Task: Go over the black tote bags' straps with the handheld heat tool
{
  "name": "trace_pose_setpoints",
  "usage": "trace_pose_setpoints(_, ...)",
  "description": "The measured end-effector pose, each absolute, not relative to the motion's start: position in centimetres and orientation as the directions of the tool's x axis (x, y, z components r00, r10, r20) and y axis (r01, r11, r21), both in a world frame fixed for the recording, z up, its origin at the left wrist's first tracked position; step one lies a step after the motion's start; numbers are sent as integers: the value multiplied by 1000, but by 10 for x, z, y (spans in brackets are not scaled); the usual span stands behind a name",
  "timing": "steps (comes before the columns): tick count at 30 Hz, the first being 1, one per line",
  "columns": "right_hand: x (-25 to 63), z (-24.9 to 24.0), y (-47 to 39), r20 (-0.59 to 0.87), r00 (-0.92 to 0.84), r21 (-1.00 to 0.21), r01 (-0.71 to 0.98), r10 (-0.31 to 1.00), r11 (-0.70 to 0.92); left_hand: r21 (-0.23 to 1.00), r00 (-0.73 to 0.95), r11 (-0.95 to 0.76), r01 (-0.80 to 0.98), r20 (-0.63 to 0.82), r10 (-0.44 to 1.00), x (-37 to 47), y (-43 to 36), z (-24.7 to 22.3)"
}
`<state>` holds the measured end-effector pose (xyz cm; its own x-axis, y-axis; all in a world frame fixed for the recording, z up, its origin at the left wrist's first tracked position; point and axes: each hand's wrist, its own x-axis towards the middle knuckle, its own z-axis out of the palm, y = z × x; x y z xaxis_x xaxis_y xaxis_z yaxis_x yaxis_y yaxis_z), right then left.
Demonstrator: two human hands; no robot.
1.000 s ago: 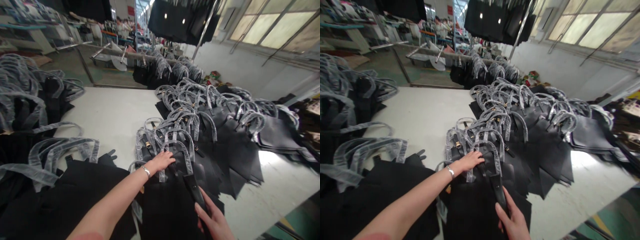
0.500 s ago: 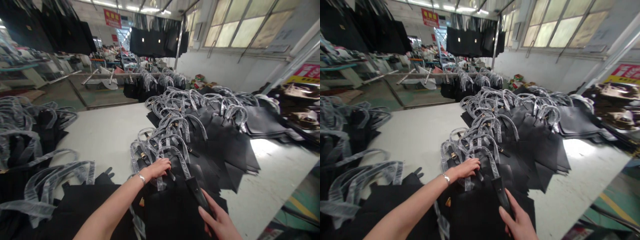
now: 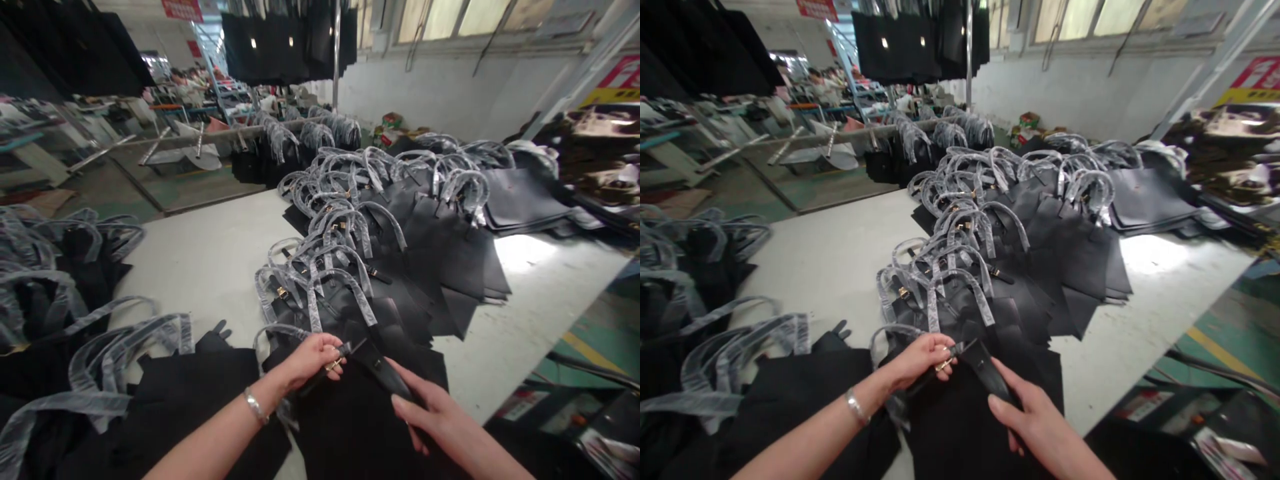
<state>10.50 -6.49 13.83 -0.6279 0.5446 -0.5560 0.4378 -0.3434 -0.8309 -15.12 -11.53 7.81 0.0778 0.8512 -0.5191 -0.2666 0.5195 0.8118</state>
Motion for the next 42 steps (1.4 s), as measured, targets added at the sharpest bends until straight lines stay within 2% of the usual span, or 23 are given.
trace_pose_setpoints(4, 92, 140, -63, -596, -681, -793, 416, 426, -445, 815, -60, 422, -398, -482, 874, -127, -133, 70)
trace_pose_setpoints(7, 87, 144, -56, -595, -659, -793, 385, 461, -473, 779, -70, 384, -496, -477, 876, -116, -140, 71)
trace_pose_setpoints(9, 89, 146, -53, -597, -634, -795, 388, 491, -467, 665, -48, 407, -626, -553, 832, -110, -144, 70)
trace_pose_setpoints(12, 100, 142, -53, -622, -597, -781, 429, 506, -454, 426, 39, 452, -784, -692, 721, -100, -152, 63)
trace_pose_setpoints(13, 104, 139, -54, -632, -581, -774, 443, 513, -452, 406, 21, 438, -802, -714, 700, -95, -155, 59)
trace_pose_setpoints(15, 113, 134, -58, -653, -553, -757, 470, 517, -454, 502, -127, 358, -787, -700, 703, -84, -160, 51)
trace_pose_setpoints(18, 122, 131, -65, -678, -550, -735, 497, 487, -462, 718, -372, 226, -659, -572, 731, -70, -165, 43)
trace_pose_setpoints(21, 121, 134, -71, -694, -571, -719, 512, 439, -470, 816, -450, 179, -550, -470, 760, -64, -166, 43)
trace_pose_setpoints(24, 113, 137, -73, -702, -588, -708, 520, 402, -477, 876, -457, 157, -456, -382, 803, -63, -165, 45)
trace_pose_setpoints(30, 103, 136, -67, -656, -560, -754, 465, 506, -463, 893, -478, 158, -422, -367, 798, -62, -164, 44)
trace_pose_setpoints(35, 107, 131, -67, -707, -595, -702, 521, 382, -486, 886, -463, 187, -425, -390, 796, -60, -164, 45)
trace_pose_setpoints(39, 103, 128, -68, -680, -585, -732, 506, 442, -456, 865, -471, 159, -476, -403, 784, -61, -164, 47)
trace_pose_setpoints(42, 104, 129, -69, -676, -613, -735, 522, 409, -432, 861, -470, 157, -484, -407, 783, -63, -164, 49)
